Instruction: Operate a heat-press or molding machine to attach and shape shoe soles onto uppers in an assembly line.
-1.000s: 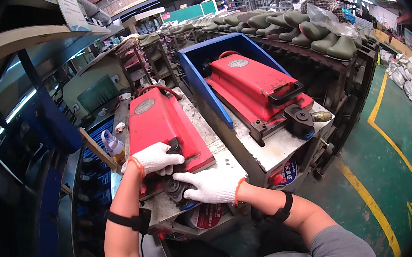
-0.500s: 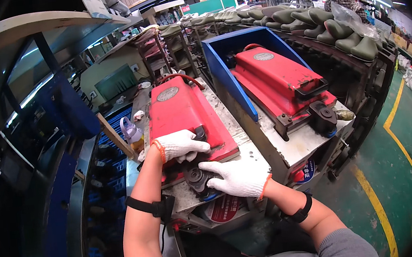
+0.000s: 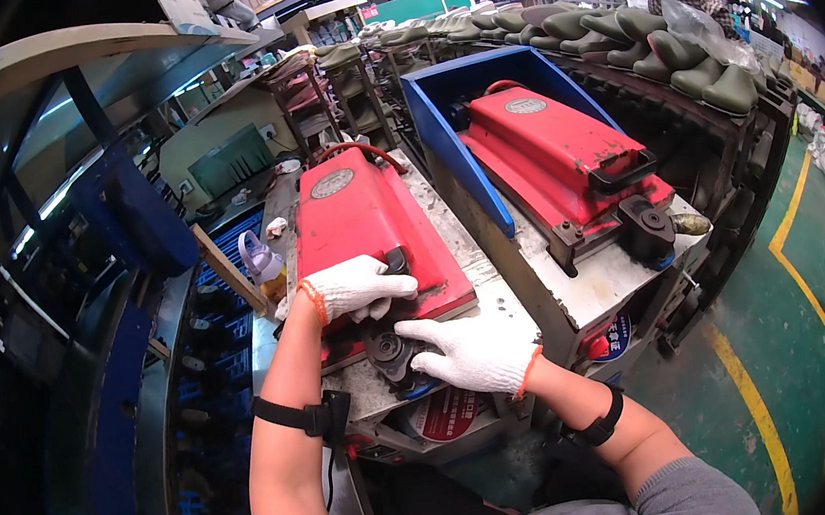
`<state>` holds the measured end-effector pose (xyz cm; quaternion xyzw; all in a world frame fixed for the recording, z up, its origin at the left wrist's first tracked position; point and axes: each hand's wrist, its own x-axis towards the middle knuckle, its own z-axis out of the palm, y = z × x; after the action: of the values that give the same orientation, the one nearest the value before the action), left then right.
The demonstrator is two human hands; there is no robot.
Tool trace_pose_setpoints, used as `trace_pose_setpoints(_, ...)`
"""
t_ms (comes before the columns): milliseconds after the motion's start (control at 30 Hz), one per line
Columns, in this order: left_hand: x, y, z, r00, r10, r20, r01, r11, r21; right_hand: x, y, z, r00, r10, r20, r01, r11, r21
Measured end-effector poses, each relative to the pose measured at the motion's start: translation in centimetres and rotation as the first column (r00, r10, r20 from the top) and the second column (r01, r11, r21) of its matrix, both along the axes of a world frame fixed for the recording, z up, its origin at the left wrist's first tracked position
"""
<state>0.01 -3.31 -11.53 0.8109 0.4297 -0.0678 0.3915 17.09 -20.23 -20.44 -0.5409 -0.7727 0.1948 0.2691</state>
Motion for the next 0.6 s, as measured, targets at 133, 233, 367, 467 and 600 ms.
trace_pose_setpoints(133, 0.0, -0.3, 0.0, 1.000, 0.019, -0.013, -0.019, 1.000, -0.004, 0.0, -0.2, -0.1, 0.997, 0.021, -0.072, -0.021, 1.000, -0.003)
trace_pose_setpoints(233, 0.2, -0.5, 0.3, 0.999, 0.019, -0.027, -0.019, 1.000, 0.009, 0.0, -0.5, 0.8, 0.999, 0.017, -0.046, -0.018, 1.000, -0.016)
trace_pose_setpoints(367, 0.0, -0.1, -0.1, 1.000, 0.008, -0.018, -0.008, 1.000, 0.014, 0.1, -0.5, 0.7, 0.999, 0.011, -0.049, -0.012, 1.000, -0.013)
trace_pose_setpoints(467, 0.1, -0.1, -0.2, 0.999, 0.004, -0.031, -0.003, 0.999, 0.046, 0.1, -0.1, -0.6, 0.997, 0.012, -0.081, -0.009, 0.999, 0.036)
trace_pose_setpoints(600, 0.0, -0.1, -0.2, 1.000, 0.025, 0.008, -0.026, 0.998, 0.059, -0.1, 0.1, -0.9, 0.995, 0.004, -0.098, 0.001, 0.998, 0.058)
